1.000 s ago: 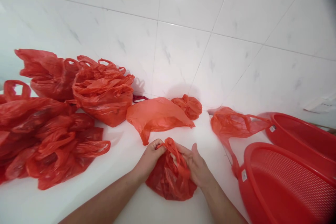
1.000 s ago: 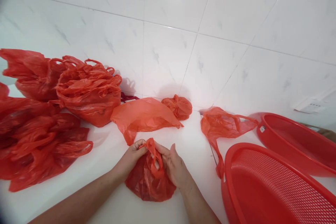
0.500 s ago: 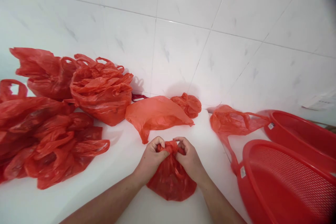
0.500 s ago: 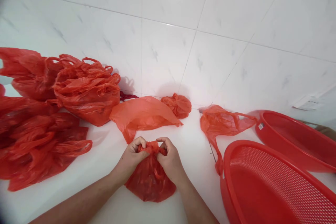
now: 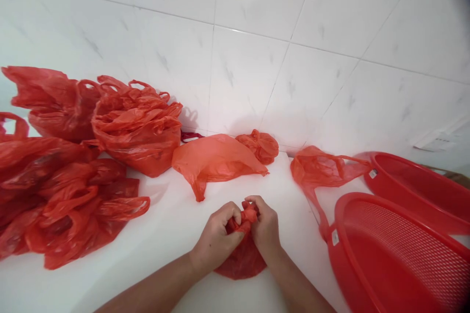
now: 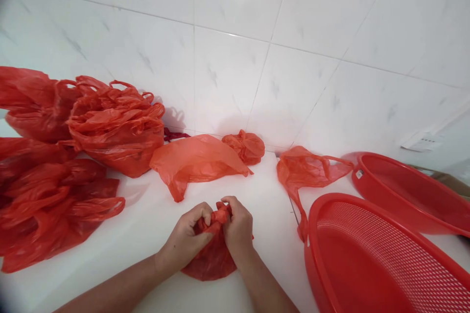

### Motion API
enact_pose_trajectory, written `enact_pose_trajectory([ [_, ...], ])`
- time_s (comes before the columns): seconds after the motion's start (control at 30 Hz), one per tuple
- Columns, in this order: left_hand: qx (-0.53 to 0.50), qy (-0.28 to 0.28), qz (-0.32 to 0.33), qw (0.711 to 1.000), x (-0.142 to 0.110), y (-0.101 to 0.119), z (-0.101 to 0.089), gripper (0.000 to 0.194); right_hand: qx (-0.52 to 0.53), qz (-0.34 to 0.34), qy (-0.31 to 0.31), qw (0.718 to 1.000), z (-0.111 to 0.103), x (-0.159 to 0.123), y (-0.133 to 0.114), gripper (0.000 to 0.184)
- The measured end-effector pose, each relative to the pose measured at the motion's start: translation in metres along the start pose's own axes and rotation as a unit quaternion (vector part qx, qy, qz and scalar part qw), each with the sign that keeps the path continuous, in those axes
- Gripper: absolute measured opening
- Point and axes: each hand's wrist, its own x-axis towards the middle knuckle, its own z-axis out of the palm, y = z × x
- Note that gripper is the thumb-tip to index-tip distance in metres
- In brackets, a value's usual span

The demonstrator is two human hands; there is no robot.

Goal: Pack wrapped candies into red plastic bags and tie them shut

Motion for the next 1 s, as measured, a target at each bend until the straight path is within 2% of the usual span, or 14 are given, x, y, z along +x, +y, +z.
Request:
enact_pose_trajectory([
  [0.1, 0.008, 0.023, 0.023, 0.999, -0.002, -0.001, 0.003, 0.017, 0.011, -0.001, 0.007, 1.0, -0.004, 0.002, -0.004, 0.014],
  [0.2, 0.032, -0.006, 0.032, 0.999, -0.004, -0.007, 0.004, 0.019, 0.031, 0.022, 0.01, 0.999, -0.007, 0.002, -0.011, 0.013],
  [0.3, 0.094, -0.024, 0.091, 0.991, -0.004, -0.014, 0.002, 0.023, 0.084, 0.041, -0.003, 0.996, -0.007, 0.001, -0.016, 0.017],
  [0.4, 0.161, -0.027, 0.156, 0.974, -0.002, -0.016, -0.005, 0.027, 0.144, 0.062, -0.045, 0.987, -0.006, 0.002, -0.015, 0.025],
  [0.5, 0.208, -0.017, 0.179, 0.961, 0.001, -0.015, -0.012, 0.028, 0.173, 0.074, -0.108, 0.976, -0.006, 0.006, -0.013, 0.032],
  [0.6, 0.192, 0.011, 0.151, 0.97, 0.004, -0.015, -0.015, 0.027, 0.204, 0.065, -0.163, 0.963, -0.011, 0.009, -0.013, 0.033],
  [0.7, 0.123, 0.058, 0.085, 0.987, 0.007, -0.017, -0.015, 0.024, 0.254, 0.063, -0.231, 0.937, -0.018, 0.012, -0.016, 0.041],
  [0.77, 0.077, 0.078, 0.036, 0.993, 0.008, -0.018, -0.014, 0.022, 0.256, 0.068, -0.249, 0.932, -0.019, 0.013, -0.018, 0.041],
  [0.83, 0.045, 0.084, -0.005, 0.995, 0.009, -0.019, -0.012, 0.02, 0.239, 0.079, -0.232, 0.94, -0.017, 0.014, -0.017, 0.031],
  [0.9, 0.031, 0.082, -0.022, 0.996, 0.007, -0.018, -0.01, 0.02, 0.223, 0.094, -0.187, 0.952, -0.012, 0.014, -0.012, 0.018],
  [1.0, 0.063, 0.038, 0.026, 0.997, 0.003, -0.016, -0.007, 0.022, 0.203, 0.101, -0.105, 0.968, -0.005, 0.015, -0.001, 0.01],
])
